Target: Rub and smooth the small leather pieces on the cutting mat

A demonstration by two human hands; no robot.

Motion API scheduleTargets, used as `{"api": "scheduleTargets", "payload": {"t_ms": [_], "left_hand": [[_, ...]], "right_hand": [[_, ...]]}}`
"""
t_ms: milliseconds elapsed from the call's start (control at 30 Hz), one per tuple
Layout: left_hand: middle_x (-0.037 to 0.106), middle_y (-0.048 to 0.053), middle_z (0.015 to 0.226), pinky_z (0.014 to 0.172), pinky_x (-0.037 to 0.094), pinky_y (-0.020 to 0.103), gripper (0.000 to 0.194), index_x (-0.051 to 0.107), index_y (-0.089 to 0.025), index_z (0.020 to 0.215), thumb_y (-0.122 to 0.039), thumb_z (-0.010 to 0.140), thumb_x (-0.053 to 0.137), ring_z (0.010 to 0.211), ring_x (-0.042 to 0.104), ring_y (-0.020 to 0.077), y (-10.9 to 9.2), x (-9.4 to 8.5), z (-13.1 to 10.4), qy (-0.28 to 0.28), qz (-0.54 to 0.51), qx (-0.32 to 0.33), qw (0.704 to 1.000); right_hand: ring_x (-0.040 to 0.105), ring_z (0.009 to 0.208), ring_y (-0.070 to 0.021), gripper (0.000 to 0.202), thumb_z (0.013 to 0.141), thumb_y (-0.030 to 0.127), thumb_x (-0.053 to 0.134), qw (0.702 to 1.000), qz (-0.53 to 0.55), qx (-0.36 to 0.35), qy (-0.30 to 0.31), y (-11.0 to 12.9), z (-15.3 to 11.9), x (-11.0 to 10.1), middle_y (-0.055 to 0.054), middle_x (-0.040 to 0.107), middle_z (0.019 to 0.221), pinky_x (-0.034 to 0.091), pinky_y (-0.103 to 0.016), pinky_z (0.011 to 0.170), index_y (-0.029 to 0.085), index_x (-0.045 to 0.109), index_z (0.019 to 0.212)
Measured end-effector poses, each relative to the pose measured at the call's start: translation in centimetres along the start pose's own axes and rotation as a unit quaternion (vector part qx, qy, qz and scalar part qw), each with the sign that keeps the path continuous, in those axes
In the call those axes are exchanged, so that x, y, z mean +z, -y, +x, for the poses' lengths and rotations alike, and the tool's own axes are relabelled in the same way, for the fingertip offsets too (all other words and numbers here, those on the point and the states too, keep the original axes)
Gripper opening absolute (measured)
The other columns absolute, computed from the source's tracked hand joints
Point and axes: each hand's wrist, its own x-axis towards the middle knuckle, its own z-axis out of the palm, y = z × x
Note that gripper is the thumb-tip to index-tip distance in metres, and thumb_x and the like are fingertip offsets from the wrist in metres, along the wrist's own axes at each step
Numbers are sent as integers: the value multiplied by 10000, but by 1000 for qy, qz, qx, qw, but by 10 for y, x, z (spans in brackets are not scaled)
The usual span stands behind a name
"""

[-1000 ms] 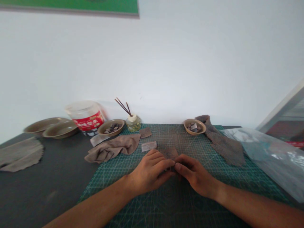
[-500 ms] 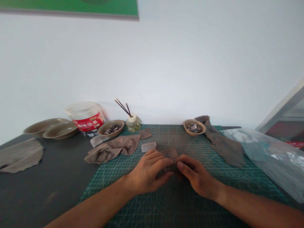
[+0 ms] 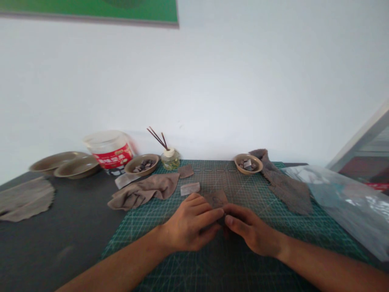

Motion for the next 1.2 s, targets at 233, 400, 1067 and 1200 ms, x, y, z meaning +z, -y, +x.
{"api": "scheduleTargets", "payload": {"t_ms": [233, 400, 1067, 1200], "left_hand": [[619, 9, 700, 613, 393, 319, 265, 528, -165, 1121, -150, 858, 559, 609, 547, 147, -1, 0, 0, -2, 19, 7, 1000], [631, 2, 718, 621, 397, 307, 218, 533, -173, 1080, -184, 869, 586, 615, 554, 138, -2, 0, 2, -10, 30, 13, 999], [659, 13, 748, 712, 426, 319, 107, 564, -183, 937, -119, 855, 543, 698, 595, 150, -4, 0, 3, -12, 10, -3, 1000], [672, 17, 776, 743, 440, 324, 135, 562, -179, 968, -109, 854, 554, 726, 608, 152, -4, 0, 2, -21, 11, 2, 1000]], "right_hand": [[458, 744, -86, 332, 915, 473, 528, 999, 45, -2, -11, 1, 1, 2, -2, 507, 816, 382, -212, 669, 155, 550, 1008], [412, 712, -78, 328, 876, 472, 591, 998, 54, 5, -37, -3, 3, 4, 16, 460, 784, 352, -204, 638, 164, 527, 969], [387, 687, -82, 337, 835, 463, 641, 994, -34, -20, -101, -2, 1, 7, 28, 424, 753, 354, -217, 639, 181, 491, 945], [384, 693, -77, 317, 866, 467, 604, 995, -29, -27, -94, -4, 0, 6, 25, 431, 758, 350, -214, 641, 172, 498, 915]]}}
